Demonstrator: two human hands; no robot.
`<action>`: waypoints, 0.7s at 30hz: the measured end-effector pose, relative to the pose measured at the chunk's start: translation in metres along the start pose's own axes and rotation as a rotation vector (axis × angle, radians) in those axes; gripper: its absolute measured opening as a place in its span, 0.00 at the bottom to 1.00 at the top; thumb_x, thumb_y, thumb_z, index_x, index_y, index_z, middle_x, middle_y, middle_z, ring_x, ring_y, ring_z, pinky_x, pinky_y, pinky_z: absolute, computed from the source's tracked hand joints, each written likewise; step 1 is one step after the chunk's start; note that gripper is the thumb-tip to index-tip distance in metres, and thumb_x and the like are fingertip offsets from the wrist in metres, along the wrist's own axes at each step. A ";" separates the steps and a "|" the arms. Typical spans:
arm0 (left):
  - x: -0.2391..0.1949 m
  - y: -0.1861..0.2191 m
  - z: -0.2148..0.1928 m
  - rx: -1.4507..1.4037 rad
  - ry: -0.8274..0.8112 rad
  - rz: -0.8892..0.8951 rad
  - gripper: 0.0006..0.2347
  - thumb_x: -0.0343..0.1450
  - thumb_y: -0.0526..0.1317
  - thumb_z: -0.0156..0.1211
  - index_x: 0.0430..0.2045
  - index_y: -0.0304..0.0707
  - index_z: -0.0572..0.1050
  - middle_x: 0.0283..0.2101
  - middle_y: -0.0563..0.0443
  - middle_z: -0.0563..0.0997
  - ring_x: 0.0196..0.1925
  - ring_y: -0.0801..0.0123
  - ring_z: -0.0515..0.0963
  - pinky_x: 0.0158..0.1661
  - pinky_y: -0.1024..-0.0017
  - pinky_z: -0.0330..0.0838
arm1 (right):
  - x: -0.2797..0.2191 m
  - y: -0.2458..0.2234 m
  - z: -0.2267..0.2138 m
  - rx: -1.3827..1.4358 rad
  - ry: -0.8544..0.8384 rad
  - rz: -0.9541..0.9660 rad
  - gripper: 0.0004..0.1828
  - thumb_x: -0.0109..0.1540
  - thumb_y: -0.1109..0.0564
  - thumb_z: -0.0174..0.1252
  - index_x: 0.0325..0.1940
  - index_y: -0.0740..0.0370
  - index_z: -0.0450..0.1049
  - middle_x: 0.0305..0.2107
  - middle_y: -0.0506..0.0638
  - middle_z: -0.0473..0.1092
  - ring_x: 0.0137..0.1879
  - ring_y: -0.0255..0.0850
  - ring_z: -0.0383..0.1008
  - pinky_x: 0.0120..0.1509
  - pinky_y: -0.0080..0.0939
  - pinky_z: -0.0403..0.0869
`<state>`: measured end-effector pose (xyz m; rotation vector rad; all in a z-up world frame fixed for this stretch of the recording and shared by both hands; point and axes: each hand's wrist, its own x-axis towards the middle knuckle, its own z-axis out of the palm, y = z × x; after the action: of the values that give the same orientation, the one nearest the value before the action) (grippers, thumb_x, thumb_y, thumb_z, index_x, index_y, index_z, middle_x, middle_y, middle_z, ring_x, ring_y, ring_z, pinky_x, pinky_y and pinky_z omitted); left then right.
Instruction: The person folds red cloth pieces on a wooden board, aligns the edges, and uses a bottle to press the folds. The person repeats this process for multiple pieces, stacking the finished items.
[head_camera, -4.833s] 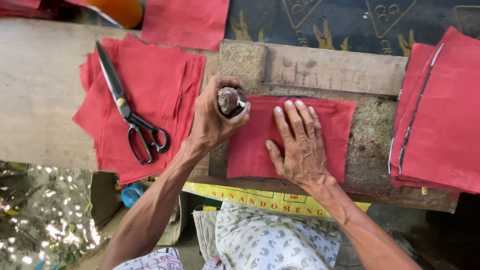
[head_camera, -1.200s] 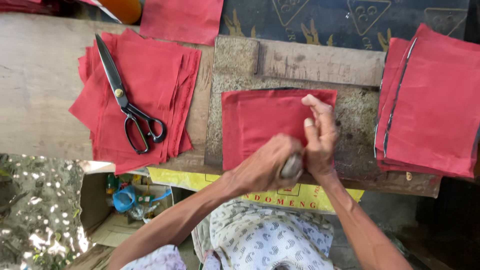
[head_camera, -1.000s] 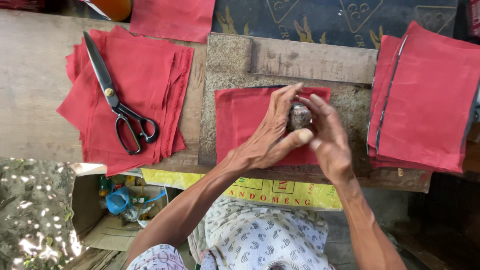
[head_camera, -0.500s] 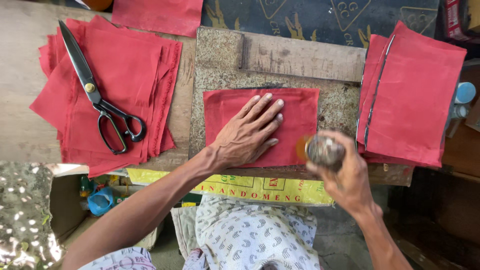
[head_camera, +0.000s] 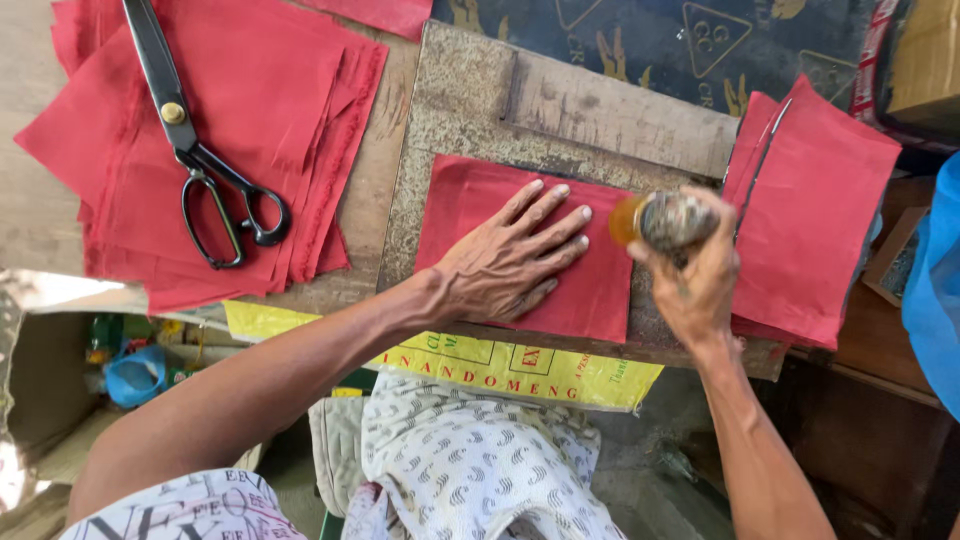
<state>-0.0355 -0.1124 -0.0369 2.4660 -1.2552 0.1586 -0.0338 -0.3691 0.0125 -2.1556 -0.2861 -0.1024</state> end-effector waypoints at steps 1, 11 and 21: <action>0.002 0.000 0.000 -0.004 -0.001 0.004 0.24 0.75 0.49 0.46 0.64 0.36 0.67 0.73 0.38 0.60 0.76 0.41 0.51 0.73 0.45 0.38 | 0.005 0.006 -0.001 -0.011 0.029 0.005 0.39 0.61 0.55 0.73 0.69 0.63 0.58 0.56 0.54 0.70 0.60 0.41 0.75 0.67 0.41 0.79; 0.000 0.001 0.002 -0.001 -0.014 0.043 0.24 0.74 0.50 0.46 0.64 0.39 0.67 0.73 0.40 0.60 0.76 0.38 0.51 0.73 0.42 0.38 | 0.003 0.010 -0.006 -0.041 0.007 0.092 0.39 0.60 0.55 0.73 0.68 0.64 0.58 0.53 0.55 0.72 0.58 0.40 0.77 0.64 0.41 0.79; -0.001 -0.002 0.000 -0.022 -0.048 0.064 0.25 0.71 0.50 0.48 0.62 0.35 0.68 0.71 0.37 0.60 0.75 0.36 0.51 0.72 0.41 0.38 | -0.048 -0.005 -0.013 -0.034 -0.048 0.043 0.39 0.59 0.56 0.71 0.67 0.64 0.57 0.60 0.58 0.69 0.64 0.44 0.75 0.69 0.42 0.77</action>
<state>-0.0345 -0.1108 -0.0378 2.4262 -1.3495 0.1026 -0.0808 -0.3855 0.0150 -2.1990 -0.2677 -0.0316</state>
